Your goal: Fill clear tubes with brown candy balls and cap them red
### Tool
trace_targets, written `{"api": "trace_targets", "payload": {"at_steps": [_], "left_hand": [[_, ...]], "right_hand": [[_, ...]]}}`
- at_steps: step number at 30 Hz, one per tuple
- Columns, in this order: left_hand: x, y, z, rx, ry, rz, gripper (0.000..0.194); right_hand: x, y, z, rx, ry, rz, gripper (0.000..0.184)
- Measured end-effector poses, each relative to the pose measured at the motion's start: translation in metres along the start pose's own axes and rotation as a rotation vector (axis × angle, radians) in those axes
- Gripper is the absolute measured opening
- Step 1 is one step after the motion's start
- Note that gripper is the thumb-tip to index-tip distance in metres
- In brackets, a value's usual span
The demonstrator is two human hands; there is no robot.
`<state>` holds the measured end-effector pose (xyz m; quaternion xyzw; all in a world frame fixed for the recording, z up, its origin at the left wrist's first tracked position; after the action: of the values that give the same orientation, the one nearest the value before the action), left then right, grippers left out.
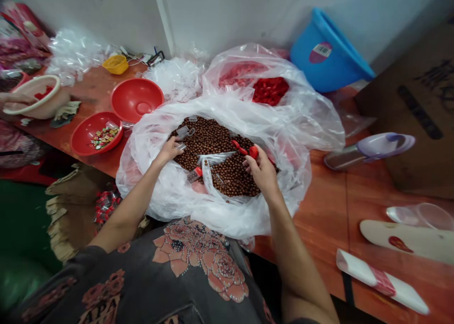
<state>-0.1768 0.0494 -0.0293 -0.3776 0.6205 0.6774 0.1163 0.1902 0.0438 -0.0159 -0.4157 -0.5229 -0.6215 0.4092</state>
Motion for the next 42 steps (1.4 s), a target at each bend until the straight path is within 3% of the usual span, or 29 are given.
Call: {"api": "trace_targets", "payload": {"at_steps": [4,9,13,17,20,26,30,34,38,42], "left_hand": [[-0.014,-0.006,-0.017,0.094,-0.069,-0.198,0.066],[-0.053,-0.036,-0.053,0.346,-0.083,-0.568,0.062],[-0.078,-0.08,-0.073,0.54,-0.125,-0.5,0.055],[-0.095,-0.116,-0.08,0.645,-0.205,-0.371,0.05],[-0.106,-0.125,-0.085,0.642,-0.246,-0.311,0.049],[-0.124,-0.121,-0.093,0.542,-0.287,-0.442,0.032],[-0.119,-0.119,-0.088,0.417,-0.256,-0.456,0.037],[-0.117,-0.122,-0.086,0.311,-0.332,-0.255,0.02],[-0.118,-0.136,-0.085,0.314,-0.285,-0.159,0.019],[-0.121,-0.16,-0.089,0.384,-0.172,-0.246,0.025]], "right_hand": [[-0.002,0.001,-0.027,0.016,-0.232,0.254,0.075],[-0.007,0.01,-0.047,-0.048,-0.256,0.316,0.056],[-0.007,0.026,-0.056,-0.156,-0.131,0.194,0.052],[-0.006,0.041,-0.067,-0.196,-0.151,0.211,0.054],[-0.008,0.047,-0.076,-0.22,-0.205,0.269,0.057],[-0.018,0.049,-0.083,-0.277,-0.282,0.387,0.06],[-0.022,0.052,-0.081,-0.379,-0.312,0.443,0.049],[-0.019,0.057,-0.083,-0.462,-0.274,0.443,0.027],[-0.021,0.059,-0.089,-0.489,-0.287,0.485,0.025],[-0.025,0.062,-0.095,-0.513,-0.365,0.552,0.027]]}}
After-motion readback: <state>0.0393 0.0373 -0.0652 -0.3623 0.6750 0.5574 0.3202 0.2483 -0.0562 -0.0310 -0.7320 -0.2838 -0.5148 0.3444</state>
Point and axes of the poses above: each hand's wrist, its own z-axis towards the middle knuckle, its own y-axis out of the back of the hand, x = y × z, the point moved 5 cm from there along z, towards the middle knuckle, and after that the axes turned 10 degrees about -x, right-handed, at the moved point
